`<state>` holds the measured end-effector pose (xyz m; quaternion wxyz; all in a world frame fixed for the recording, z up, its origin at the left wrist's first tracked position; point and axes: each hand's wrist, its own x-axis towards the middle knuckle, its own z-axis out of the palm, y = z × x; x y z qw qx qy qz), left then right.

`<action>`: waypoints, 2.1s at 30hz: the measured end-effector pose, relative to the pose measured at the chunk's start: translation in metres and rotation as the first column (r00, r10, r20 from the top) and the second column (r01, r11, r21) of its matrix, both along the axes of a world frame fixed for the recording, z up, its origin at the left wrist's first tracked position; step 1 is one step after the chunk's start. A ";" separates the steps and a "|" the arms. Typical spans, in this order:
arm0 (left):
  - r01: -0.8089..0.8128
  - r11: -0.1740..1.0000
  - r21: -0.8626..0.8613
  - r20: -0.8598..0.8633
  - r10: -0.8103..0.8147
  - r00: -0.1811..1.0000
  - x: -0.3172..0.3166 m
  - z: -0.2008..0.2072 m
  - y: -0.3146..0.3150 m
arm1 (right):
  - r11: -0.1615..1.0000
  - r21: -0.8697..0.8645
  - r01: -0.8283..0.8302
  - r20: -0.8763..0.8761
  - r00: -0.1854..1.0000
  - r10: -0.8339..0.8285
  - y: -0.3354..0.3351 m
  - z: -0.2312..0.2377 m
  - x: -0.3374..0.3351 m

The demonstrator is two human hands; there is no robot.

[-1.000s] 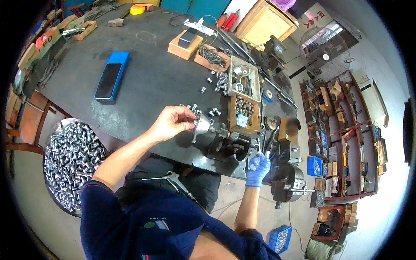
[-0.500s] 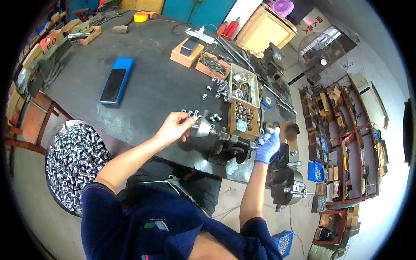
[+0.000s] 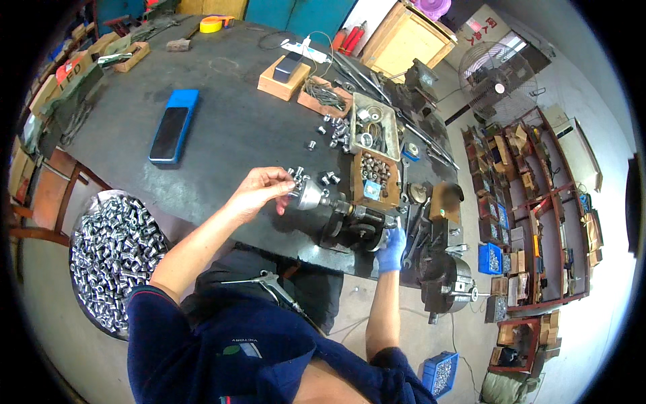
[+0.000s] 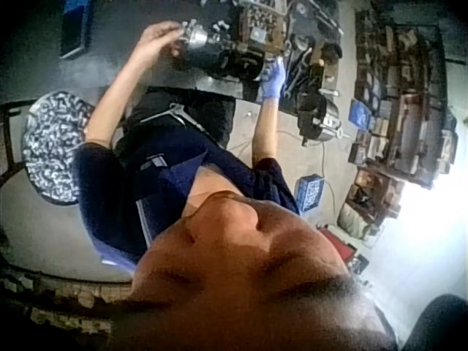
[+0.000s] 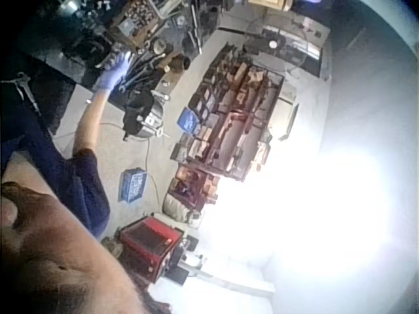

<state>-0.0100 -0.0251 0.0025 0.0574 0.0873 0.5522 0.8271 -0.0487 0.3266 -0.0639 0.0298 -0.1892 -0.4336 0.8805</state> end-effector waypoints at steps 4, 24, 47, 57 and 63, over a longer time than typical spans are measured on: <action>-0.071 0.981 -0.181 -0.002 0.072 0.997 0.022 0.003 -0.039 | 0.970 0.240 -0.048 -0.099 0.992 0.074 0.008 0.016 -0.054; -0.327 -0.008 -0.945 -0.312 0.324 0.893 0.052 -0.012 -0.088 | 0.991 -0.080 0.103 -0.185 0.976 -0.116 0.013 -0.021 0.041; -0.377 0.394 -0.838 -0.379 0.077 0.922 -0.021 -0.070 -0.015 | 0.988 -0.134 0.072 -0.188 0.977 -0.097 0.005 -0.019 0.040; -0.006 0.995 -0.104 -0.125 -0.007 0.992 0.007 0.006 -0.008 | 0.975 -0.129 0.181 0.020 0.984 -0.179 0.002 -0.012 0.038; 0.002 0.993 -0.116 -0.136 -0.018 0.991 -0.004 0.006 -0.006 | 0.950 -0.173 0.262 0.013 0.965 -0.264 -0.006 -0.004 0.038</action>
